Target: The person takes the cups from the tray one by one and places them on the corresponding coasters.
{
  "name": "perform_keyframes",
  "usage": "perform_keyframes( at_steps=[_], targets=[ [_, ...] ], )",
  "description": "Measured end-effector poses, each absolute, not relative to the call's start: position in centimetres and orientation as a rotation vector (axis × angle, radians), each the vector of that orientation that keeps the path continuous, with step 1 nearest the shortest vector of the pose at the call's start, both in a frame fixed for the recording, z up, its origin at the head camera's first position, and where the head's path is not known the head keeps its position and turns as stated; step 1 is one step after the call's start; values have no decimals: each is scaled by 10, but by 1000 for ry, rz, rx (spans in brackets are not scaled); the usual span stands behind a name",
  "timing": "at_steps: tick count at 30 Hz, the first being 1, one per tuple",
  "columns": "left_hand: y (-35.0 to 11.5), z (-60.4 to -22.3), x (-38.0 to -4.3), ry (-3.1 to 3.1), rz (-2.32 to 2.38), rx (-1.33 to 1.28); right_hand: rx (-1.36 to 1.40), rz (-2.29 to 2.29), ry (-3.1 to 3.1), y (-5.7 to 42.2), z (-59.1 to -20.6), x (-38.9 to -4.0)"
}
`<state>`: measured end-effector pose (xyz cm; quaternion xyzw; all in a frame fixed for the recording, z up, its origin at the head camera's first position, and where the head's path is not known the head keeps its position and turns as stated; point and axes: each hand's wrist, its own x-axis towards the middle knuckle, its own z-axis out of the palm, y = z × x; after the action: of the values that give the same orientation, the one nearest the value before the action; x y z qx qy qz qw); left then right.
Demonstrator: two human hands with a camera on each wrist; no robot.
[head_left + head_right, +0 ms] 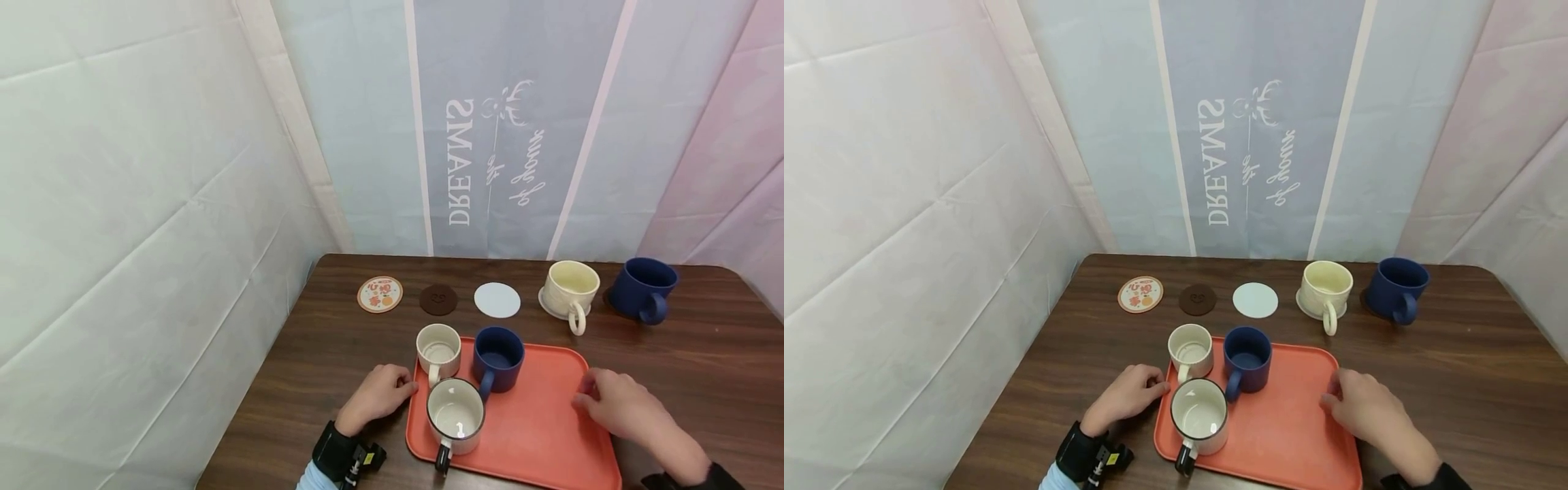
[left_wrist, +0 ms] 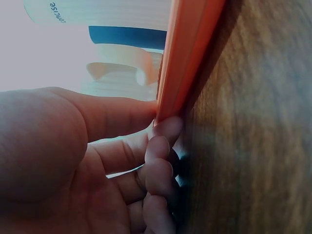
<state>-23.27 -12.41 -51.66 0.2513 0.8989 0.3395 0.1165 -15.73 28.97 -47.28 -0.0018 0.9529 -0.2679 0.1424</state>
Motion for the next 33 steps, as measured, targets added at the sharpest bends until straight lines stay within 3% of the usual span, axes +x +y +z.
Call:
perform_keyframes(
  at_steps=[9, 16, 24, 26, 33],
  targets=[
    [-130, -550, -247, 2635, 1000, 804, -535, -1534, 2204, 232, -450, -137],
    [-131, -562, -253, 2655, 983, 754, -416, -1652, 2005, 199, -453, -133],
    [-127, -541, -238, 2639, 1021, 791, -253, -1539, 2290, 188, -461, -127],
    [-129, -554, -243, 2648, 1012, 810, -265, -1530, 2328, 188, -465, -127],
    [-128, -542, -242, 2640, 1013, 764, -307, -1768, 1886, 189, -473, -134]
  ],
)
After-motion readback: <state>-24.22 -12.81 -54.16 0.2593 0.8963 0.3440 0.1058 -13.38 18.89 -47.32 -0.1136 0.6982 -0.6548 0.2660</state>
